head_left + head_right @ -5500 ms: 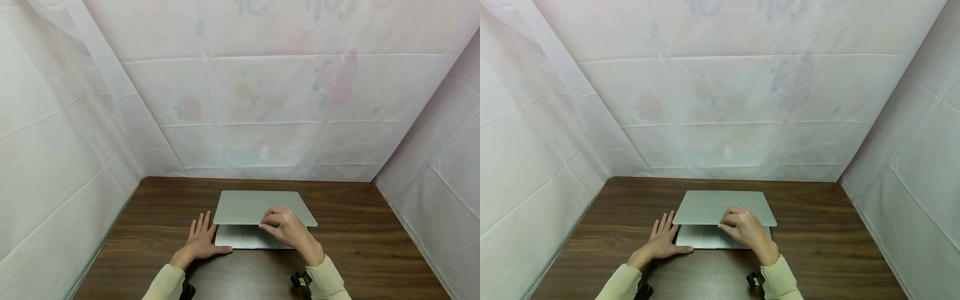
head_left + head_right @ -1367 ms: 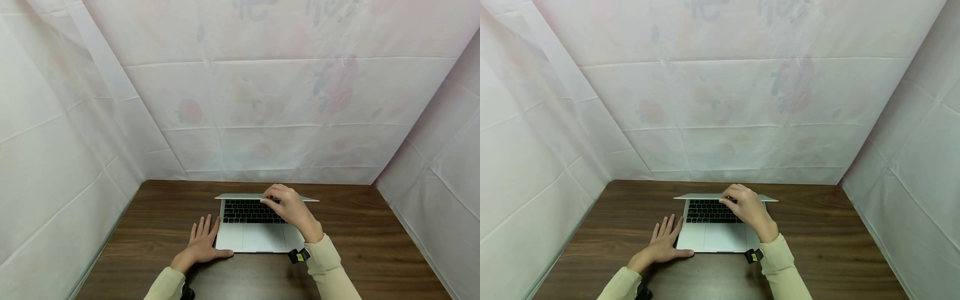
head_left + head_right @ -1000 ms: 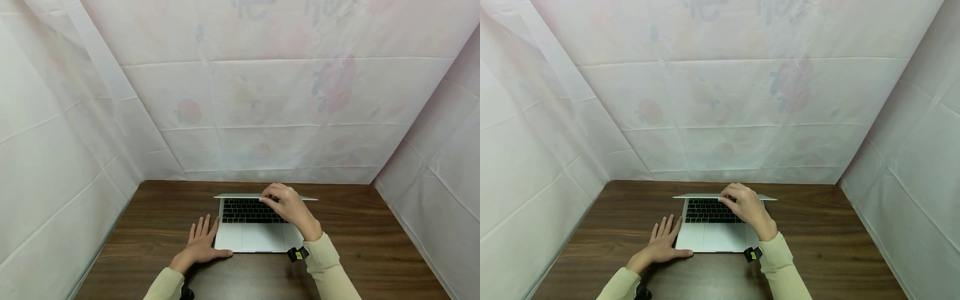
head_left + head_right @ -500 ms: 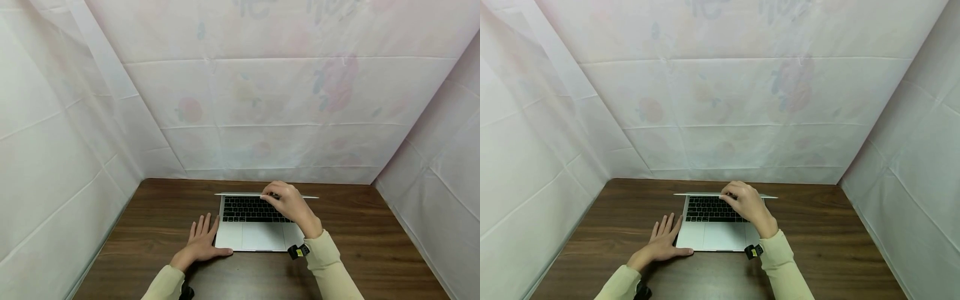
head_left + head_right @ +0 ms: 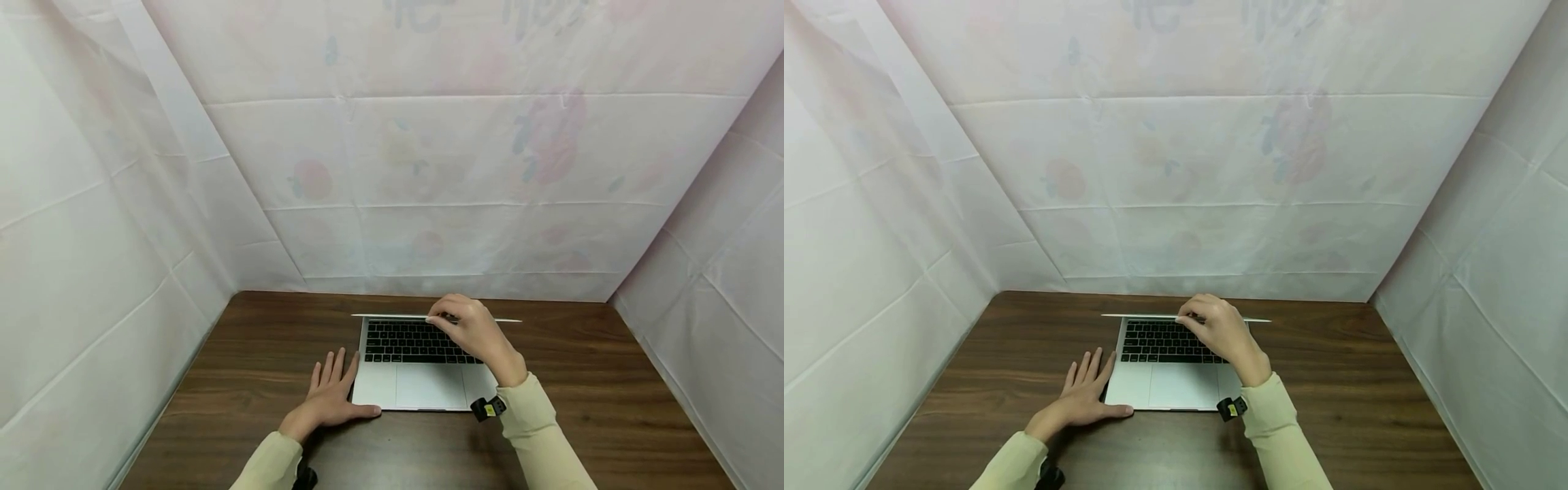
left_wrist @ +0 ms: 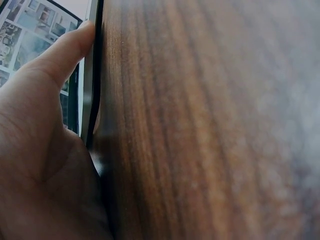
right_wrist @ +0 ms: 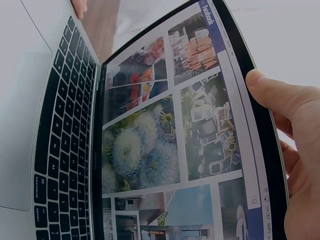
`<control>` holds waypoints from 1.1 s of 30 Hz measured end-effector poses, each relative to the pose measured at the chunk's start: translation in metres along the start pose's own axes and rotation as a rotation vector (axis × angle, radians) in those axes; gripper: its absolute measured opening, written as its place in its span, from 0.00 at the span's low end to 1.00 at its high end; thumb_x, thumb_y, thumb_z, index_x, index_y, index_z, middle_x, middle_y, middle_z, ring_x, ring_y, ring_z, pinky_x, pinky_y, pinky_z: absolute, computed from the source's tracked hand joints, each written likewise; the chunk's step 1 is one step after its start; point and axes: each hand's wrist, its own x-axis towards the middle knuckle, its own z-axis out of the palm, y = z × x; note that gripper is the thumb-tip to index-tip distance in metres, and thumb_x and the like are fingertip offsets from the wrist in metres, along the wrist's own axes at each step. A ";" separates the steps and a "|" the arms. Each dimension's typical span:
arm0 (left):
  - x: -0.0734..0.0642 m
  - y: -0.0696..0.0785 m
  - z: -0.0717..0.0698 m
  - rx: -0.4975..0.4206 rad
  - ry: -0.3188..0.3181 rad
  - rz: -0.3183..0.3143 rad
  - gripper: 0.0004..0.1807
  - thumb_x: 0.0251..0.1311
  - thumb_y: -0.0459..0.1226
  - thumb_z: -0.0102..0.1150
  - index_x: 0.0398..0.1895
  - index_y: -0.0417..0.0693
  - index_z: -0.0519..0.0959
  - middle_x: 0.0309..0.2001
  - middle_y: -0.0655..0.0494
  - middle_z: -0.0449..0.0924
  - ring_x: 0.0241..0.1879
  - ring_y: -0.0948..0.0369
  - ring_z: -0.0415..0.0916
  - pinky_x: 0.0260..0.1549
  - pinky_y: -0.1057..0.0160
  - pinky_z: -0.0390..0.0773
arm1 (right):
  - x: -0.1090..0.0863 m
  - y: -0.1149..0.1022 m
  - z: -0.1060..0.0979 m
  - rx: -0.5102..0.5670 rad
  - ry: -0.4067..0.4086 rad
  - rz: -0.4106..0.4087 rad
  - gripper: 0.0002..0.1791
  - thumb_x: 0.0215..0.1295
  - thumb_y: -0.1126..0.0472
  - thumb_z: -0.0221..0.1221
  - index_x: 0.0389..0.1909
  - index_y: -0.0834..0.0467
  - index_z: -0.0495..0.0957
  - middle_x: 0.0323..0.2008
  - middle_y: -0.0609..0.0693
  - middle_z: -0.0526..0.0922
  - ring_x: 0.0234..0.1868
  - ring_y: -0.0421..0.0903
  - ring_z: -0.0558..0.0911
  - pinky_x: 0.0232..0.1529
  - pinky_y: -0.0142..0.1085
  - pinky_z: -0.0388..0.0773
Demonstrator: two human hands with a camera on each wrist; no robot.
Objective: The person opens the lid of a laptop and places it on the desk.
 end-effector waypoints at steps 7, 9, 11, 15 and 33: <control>-0.009 0.009 -0.007 -0.030 0.001 0.016 0.73 0.43 0.81 0.59 0.85 0.55 0.42 0.84 0.42 0.28 0.83 0.41 0.23 0.76 0.36 0.23 | 0.001 0.001 -0.001 0.015 -0.005 0.008 0.04 0.63 0.61 0.72 0.38 0.54 0.88 0.39 0.46 0.88 0.39 0.41 0.86 0.38 0.37 0.84; -0.011 0.011 -0.010 -0.045 -0.007 0.021 0.73 0.43 0.81 0.59 0.85 0.56 0.42 0.84 0.41 0.28 0.82 0.41 0.23 0.76 0.36 0.22 | 0.002 0.001 -0.001 0.012 -0.005 0.009 0.04 0.62 0.61 0.72 0.38 0.54 0.89 0.39 0.46 0.88 0.39 0.42 0.86 0.38 0.38 0.85; -0.012 0.012 -0.011 -0.062 -0.002 0.032 0.73 0.43 0.80 0.60 0.85 0.54 0.42 0.84 0.40 0.29 0.82 0.39 0.23 0.75 0.35 0.22 | 0.003 0.001 -0.002 0.006 -0.004 0.008 0.04 0.62 0.62 0.72 0.38 0.54 0.89 0.39 0.47 0.89 0.39 0.42 0.86 0.38 0.39 0.85; -0.010 0.011 -0.010 -0.053 0.003 0.022 0.73 0.43 0.79 0.61 0.85 0.54 0.43 0.84 0.40 0.29 0.82 0.40 0.23 0.75 0.36 0.22 | 0.005 0.001 -0.003 -0.005 -0.005 0.010 0.04 0.62 0.62 0.72 0.37 0.54 0.89 0.38 0.47 0.89 0.39 0.43 0.87 0.39 0.37 0.85; -0.009 0.007 -0.007 -0.035 0.015 0.023 0.72 0.43 0.80 0.60 0.85 0.54 0.43 0.84 0.41 0.30 0.82 0.40 0.23 0.76 0.36 0.23 | 0.013 0.005 -0.003 0.014 -0.002 0.020 0.03 0.63 0.62 0.71 0.37 0.54 0.89 0.38 0.48 0.89 0.36 0.41 0.86 0.35 0.36 0.84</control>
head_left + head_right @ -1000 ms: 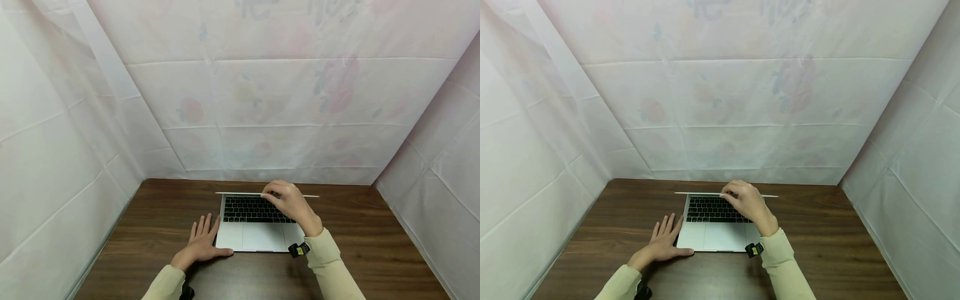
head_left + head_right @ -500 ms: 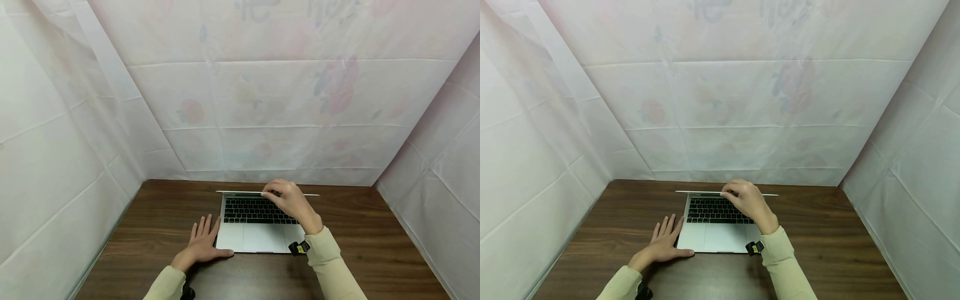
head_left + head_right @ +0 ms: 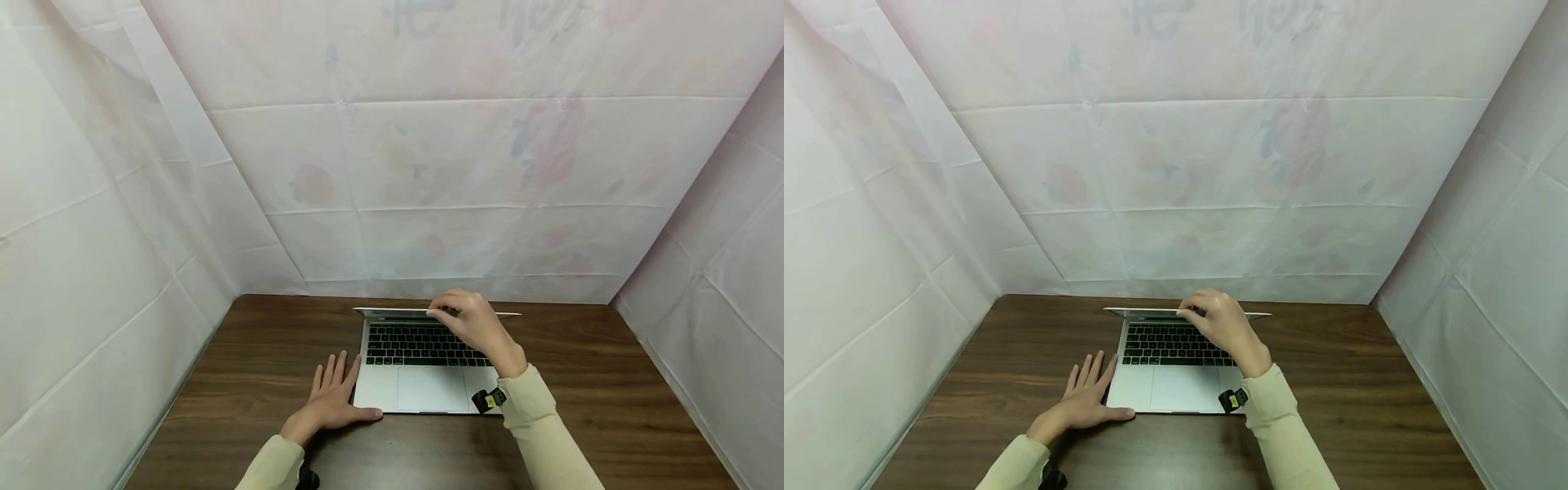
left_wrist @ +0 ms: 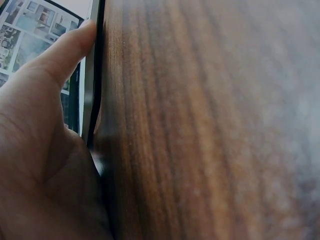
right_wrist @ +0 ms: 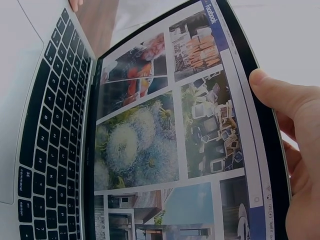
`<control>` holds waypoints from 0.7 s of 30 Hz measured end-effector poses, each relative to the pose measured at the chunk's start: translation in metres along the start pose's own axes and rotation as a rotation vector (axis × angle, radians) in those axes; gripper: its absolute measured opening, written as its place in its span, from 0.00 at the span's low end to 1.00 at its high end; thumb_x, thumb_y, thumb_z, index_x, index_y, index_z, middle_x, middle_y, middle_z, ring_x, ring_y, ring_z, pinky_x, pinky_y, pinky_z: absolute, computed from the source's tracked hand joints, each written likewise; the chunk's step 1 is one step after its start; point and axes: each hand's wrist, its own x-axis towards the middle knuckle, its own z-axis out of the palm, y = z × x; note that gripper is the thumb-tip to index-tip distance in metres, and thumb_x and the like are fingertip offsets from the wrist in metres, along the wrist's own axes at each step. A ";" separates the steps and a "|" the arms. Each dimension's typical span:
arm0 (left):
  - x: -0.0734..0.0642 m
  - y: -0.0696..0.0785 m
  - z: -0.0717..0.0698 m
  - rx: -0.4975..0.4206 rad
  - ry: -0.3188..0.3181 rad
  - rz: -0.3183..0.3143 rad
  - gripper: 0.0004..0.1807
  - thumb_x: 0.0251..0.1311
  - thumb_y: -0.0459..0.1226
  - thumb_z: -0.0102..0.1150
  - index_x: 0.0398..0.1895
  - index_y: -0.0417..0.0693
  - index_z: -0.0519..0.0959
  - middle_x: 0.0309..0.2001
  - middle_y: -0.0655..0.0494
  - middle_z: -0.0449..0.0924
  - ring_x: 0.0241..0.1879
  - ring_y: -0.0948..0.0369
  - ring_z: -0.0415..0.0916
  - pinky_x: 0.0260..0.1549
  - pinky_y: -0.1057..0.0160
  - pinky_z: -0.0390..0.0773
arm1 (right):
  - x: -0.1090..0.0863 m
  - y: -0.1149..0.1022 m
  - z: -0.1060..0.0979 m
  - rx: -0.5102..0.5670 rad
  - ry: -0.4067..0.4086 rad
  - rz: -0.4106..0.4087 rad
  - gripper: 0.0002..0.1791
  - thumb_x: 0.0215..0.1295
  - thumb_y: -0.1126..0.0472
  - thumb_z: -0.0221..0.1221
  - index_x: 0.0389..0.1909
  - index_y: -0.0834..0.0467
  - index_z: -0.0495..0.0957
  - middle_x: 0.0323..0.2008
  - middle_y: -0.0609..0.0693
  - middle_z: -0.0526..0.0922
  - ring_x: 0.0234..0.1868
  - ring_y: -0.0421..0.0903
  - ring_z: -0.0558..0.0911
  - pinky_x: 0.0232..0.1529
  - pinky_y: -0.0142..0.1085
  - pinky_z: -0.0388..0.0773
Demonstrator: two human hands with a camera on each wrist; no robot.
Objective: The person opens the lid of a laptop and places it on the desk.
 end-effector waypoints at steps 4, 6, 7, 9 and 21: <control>0.000 0.000 -0.001 -0.008 0.001 -0.005 0.72 0.43 0.80 0.61 0.85 0.54 0.44 0.84 0.41 0.30 0.83 0.40 0.24 0.76 0.35 0.23 | 0.003 0.002 0.000 -0.002 -0.007 -0.002 0.03 0.64 0.62 0.71 0.37 0.54 0.89 0.37 0.47 0.89 0.35 0.41 0.86 0.35 0.35 0.83; 0.001 0.000 0.000 0.001 0.004 -0.015 0.72 0.43 0.80 0.61 0.85 0.54 0.45 0.84 0.42 0.30 0.83 0.41 0.24 0.76 0.36 0.23 | 0.004 0.002 0.000 -0.001 -0.011 0.001 0.03 0.64 0.61 0.70 0.37 0.54 0.89 0.37 0.47 0.89 0.35 0.40 0.86 0.35 0.35 0.83; 0.002 -0.001 0.000 -0.002 0.008 -0.015 0.72 0.43 0.79 0.62 0.85 0.54 0.46 0.84 0.41 0.31 0.83 0.41 0.24 0.76 0.36 0.24 | 0.005 0.003 0.000 0.001 -0.014 0.004 0.03 0.64 0.61 0.70 0.37 0.54 0.89 0.37 0.47 0.89 0.34 0.40 0.86 0.35 0.35 0.83; 0.003 -0.002 0.001 0.000 0.011 -0.018 0.72 0.43 0.79 0.62 0.85 0.53 0.46 0.84 0.41 0.31 0.83 0.41 0.25 0.76 0.35 0.24 | 0.006 0.004 0.000 0.006 -0.019 0.010 0.03 0.65 0.61 0.70 0.38 0.55 0.89 0.37 0.47 0.89 0.35 0.40 0.86 0.36 0.35 0.83; 0.003 -0.004 0.003 0.009 0.014 -0.020 0.72 0.42 0.78 0.63 0.85 0.54 0.46 0.84 0.42 0.31 0.83 0.41 0.25 0.76 0.35 0.25 | 0.011 0.009 0.000 -0.005 -0.023 0.015 0.04 0.65 0.60 0.70 0.38 0.55 0.90 0.38 0.48 0.90 0.36 0.42 0.87 0.37 0.36 0.84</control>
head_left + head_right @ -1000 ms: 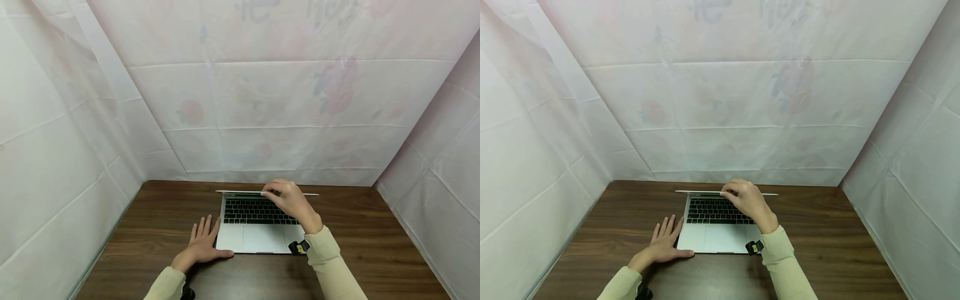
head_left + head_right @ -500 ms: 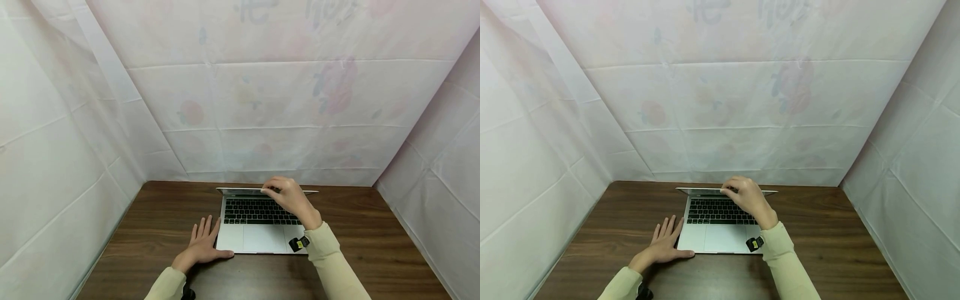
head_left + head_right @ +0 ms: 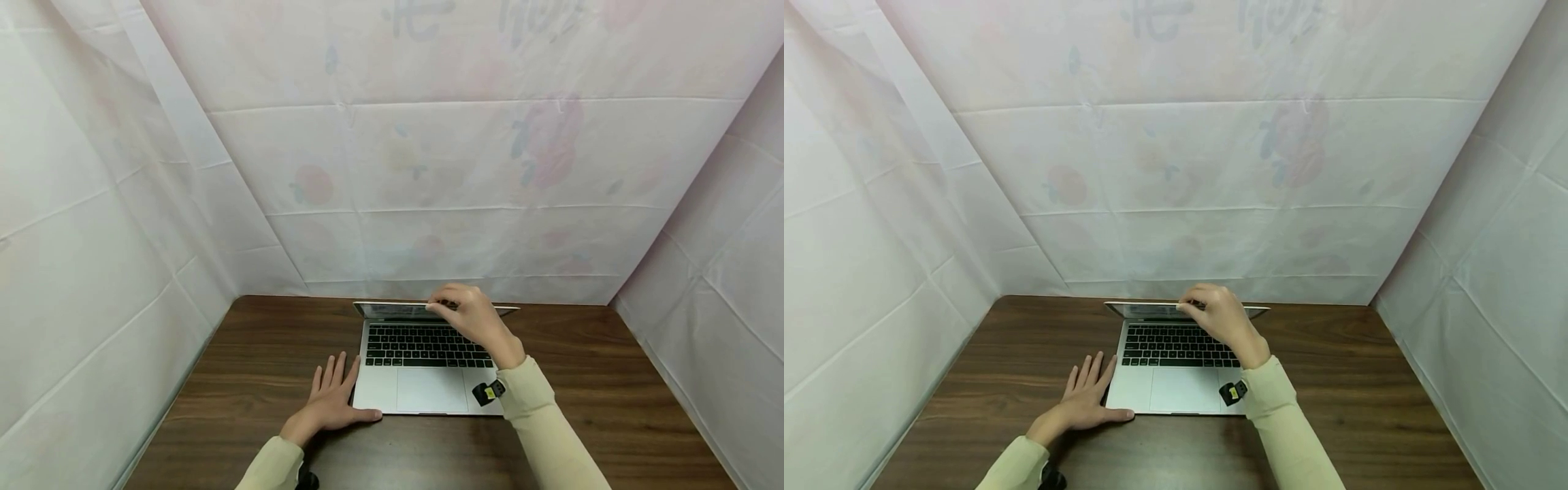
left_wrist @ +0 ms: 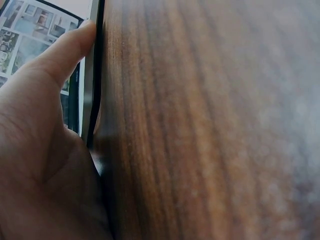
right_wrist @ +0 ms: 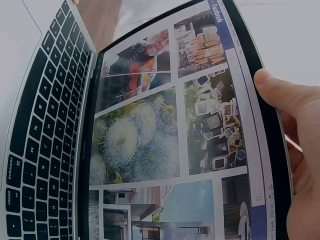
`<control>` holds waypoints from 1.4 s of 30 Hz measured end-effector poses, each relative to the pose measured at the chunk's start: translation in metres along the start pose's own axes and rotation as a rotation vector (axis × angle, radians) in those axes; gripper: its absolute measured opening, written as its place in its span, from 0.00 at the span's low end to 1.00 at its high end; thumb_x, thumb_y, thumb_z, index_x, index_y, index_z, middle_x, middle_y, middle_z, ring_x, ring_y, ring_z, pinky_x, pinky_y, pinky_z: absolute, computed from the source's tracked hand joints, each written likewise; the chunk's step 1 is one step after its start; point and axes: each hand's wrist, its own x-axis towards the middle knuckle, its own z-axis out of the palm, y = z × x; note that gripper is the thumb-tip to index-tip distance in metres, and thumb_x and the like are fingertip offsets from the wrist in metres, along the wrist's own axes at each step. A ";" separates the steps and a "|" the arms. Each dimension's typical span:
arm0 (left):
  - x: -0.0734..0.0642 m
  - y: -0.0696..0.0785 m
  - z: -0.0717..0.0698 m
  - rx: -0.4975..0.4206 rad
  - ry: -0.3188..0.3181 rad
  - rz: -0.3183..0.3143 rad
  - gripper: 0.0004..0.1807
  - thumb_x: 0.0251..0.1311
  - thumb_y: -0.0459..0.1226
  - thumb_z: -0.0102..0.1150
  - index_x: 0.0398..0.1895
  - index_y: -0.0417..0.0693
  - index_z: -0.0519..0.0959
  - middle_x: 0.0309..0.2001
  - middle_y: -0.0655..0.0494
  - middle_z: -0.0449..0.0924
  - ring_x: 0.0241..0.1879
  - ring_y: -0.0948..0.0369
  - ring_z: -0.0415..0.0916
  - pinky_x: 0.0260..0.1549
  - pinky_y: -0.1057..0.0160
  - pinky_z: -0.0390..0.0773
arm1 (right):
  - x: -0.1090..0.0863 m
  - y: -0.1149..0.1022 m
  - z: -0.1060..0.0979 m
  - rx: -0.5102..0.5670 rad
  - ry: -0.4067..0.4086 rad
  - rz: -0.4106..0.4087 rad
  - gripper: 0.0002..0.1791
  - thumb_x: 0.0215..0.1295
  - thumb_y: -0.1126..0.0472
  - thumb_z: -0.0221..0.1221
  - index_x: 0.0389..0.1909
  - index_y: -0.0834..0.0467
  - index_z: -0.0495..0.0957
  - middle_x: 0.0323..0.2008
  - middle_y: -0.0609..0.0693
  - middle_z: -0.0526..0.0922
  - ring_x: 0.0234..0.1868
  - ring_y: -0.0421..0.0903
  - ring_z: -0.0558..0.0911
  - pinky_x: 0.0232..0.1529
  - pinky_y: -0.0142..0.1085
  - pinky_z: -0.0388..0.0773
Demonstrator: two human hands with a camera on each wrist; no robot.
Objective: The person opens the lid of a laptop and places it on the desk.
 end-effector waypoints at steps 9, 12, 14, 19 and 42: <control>0.001 -0.001 0.001 0.005 0.004 0.000 0.72 0.41 0.79 0.63 0.85 0.54 0.46 0.84 0.41 0.31 0.83 0.41 0.25 0.76 0.35 0.25 | 0.006 0.003 -0.003 0.012 -0.035 0.046 0.05 0.66 0.59 0.69 0.39 0.55 0.89 0.39 0.49 0.90 0.38 0.43 0.87 0.39 0.38 0.85; 0.003 -0.003 0.003 0.013 -0.003 -0.002 0.73 0.41 0.80 0.62 0.85 0.55 0.45 0.84 0.42 0.31 0.83 0.41 0.25 0.76 0.36 0.25 | 0.008 0.004 -0.004 0.014 -0.050 0.050 0.05 0.67 0.59 0.69 0.40 0.55 0.89 0.38 0.49 0.90 0.37 0.43 0.87 0.39 0.39 0.85; 0.005 -0.004 0.004 0.020 -0.009 -0.006 0.73 0.41 0.80 0.61 0.85 0.57 0.44 0.84 0.43 0.30 0.83 0.42 0.24 0.76 0.37 0.25 | 0.010 0.005 -0.005 0.012 -0.052 0.043 0.05 0.67 0.59 0.68 0.40 0.55 0.89 0.38 0.49 0.90 0.37 0.43 0.86 0.38 0.39 0.85; 0.006 -0.005 0.006 0.027 -0.002 -0.004 0.72 0.41 0.80 0.61 0.85 0.57 0.44 0.84 0.44 0.30 0.83 0.42 0.25 0.76 0.36 0.26 | 0.013 0.006 -0.007 0.013 -0.053 0.028 0.05 0.67 0.60 0.68 0.40 0.56 0.89 0.37 0.49 0.89 0.36 0.43 0.86 0.37 0.40 0.84; 0.007 -0.003 0.004 0.026 -0.015 -0.013 0.73 0.41 0.81 0.61 0.85 0.56 0.44 0.84 0.42 0.31 0.83 0.41 0.25 0.76 0.35 0.26 | 0.025 0.013 -0.011 0.052 -0.090 0.075 0.04 0.69 0.60 0.67 0.40 0.55 0.89 0.39 0.49 0.89 0.35 0.41 0.85 0.38 0.39 0.83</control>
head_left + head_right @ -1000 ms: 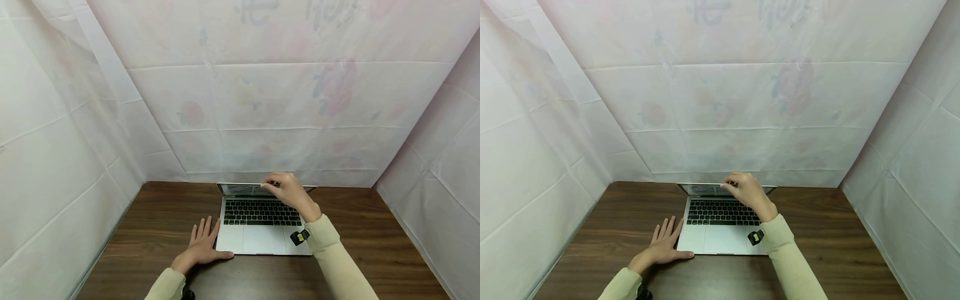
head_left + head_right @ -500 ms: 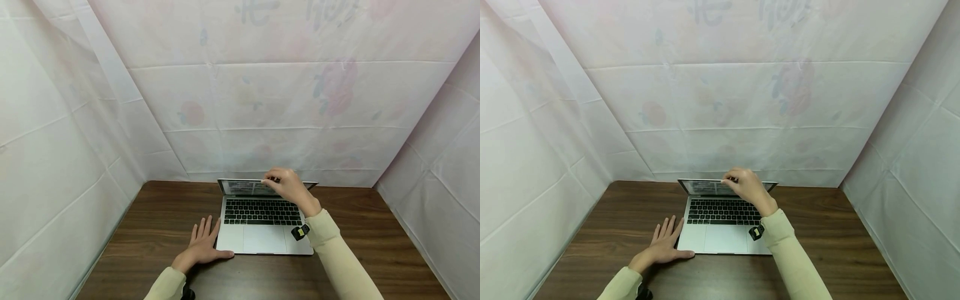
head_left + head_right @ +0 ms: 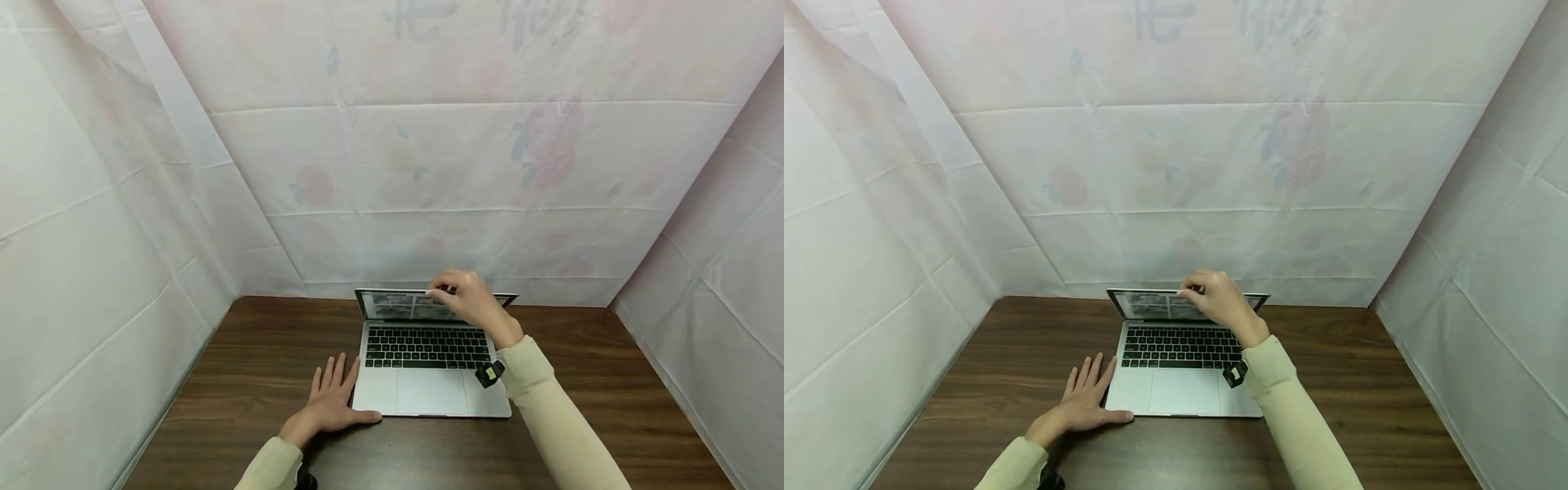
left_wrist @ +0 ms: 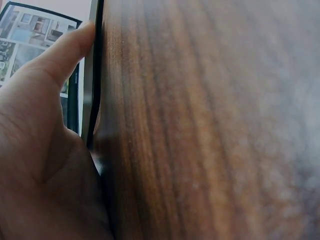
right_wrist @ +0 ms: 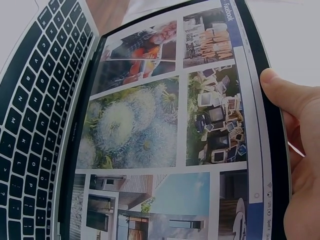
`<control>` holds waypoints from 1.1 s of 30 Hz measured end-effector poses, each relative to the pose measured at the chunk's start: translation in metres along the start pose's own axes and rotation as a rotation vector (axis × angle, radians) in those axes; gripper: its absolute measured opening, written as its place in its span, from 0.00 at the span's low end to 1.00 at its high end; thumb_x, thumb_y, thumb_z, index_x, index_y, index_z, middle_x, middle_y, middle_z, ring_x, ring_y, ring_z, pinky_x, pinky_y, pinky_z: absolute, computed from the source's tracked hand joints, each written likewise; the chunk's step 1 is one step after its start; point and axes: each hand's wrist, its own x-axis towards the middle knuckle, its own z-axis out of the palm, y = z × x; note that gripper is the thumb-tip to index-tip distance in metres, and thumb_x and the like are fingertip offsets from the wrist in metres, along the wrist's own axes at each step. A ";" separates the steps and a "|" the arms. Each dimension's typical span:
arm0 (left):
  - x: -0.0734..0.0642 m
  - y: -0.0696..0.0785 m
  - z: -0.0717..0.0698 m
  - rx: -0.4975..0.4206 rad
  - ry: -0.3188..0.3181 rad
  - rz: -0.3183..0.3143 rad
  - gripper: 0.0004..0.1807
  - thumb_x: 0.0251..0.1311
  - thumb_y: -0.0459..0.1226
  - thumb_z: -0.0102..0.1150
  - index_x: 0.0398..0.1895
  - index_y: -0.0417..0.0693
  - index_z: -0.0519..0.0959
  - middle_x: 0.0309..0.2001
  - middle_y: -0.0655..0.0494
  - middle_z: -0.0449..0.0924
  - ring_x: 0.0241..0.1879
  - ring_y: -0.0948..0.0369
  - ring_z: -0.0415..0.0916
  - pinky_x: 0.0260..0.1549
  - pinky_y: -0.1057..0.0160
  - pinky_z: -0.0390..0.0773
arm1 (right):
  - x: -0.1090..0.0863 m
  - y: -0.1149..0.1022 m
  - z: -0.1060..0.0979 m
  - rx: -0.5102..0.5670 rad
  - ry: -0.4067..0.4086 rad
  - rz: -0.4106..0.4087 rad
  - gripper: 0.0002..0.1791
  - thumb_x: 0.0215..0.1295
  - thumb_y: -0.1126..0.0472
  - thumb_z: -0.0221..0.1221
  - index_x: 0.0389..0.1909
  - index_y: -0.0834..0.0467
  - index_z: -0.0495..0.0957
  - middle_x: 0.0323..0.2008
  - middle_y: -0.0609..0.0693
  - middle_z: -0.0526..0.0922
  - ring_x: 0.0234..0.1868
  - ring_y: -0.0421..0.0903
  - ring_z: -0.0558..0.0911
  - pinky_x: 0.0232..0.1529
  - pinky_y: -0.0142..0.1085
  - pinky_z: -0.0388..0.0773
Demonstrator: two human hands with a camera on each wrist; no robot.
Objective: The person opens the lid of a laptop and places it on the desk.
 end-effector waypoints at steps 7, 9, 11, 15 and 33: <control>0.001 -0.003 0.005 0.008 0.015 0.005 0.73 0.41 0.81 0.61 0.85 0.56 0.45 0.84 0.43 0.31 0.83 0.42 0.25 0.76 0.36 0.27 | 0.004 0.001 -0.001 0.006 -0.013 0.017 0.05 0.70 0.60 0.66 0.41 0.55 0.89 0.39 0.49 0.89 0.37 0.42 0.85 0.41 0.40 0.85; 0.001 -0.004 0.006 0.009 0.021 0.005 0.72 0.41 0.80 0.62 0.85 0.56 0.45 0.84 0.43 0.31 0.83 0.42 0.26 0.76 0.35 0.27 | 0.005 0.002 -0.001 0.010 -0.019 0.030 0.06 0.70 0.59 0.66 0.41 0.55 0.89 0.40 0.49 0.89 0.38 0.42 0.86 0.42 0.40 0.85; 0.001 -0.005 0.006 0.012 0.025 0.007 0.72 0.41 0.80 0.62 0.85 0.56 0.45 0.84 0.43 0.32 0.83 0.42 0.26 0.76 0.36 0.27 | 0.006 0.002 -0.001 0.011 -0.019 0.037 0.06 0.71 0.59 0.66 0.42 0.55 0.89 0.40 0.49 0.89 0.40 0.42 0.86 0.43 0.40 0.85; 0.001 -0.007 0.007 0.017 0.029 0.013 0.72 0.42 0.80 0.62 0.85 0.56 0.45 0.84 0.42 0.32 0.83 0.42 0.26 0.76 0.35 0.27 | 0.007 0.002 -0.001 0.007 -0.014 0.033 0.06 0.70 0.59 0.66 0.42 0.56 0.89 0.40 0.49 0.89 0.40 0.43 0.86 0.43 0.40 0.85; -0.010 0.001 -0.004 -0.005 0.014 0.023 0.73 0.41 0.82 0.59 0.85 0.55 0.44 0.84 0.40 0.32 0.83 0.41 0.25 0.76 0.35 0.25 | 0.012 0.001 -0.001 0.011 -0.012 0.040 0.05 0.69 0.59 0.67 0.40 0.55 0.89 0.38 0.48 0.88 0.37 0.40 0.84 0.42 0.39 0.84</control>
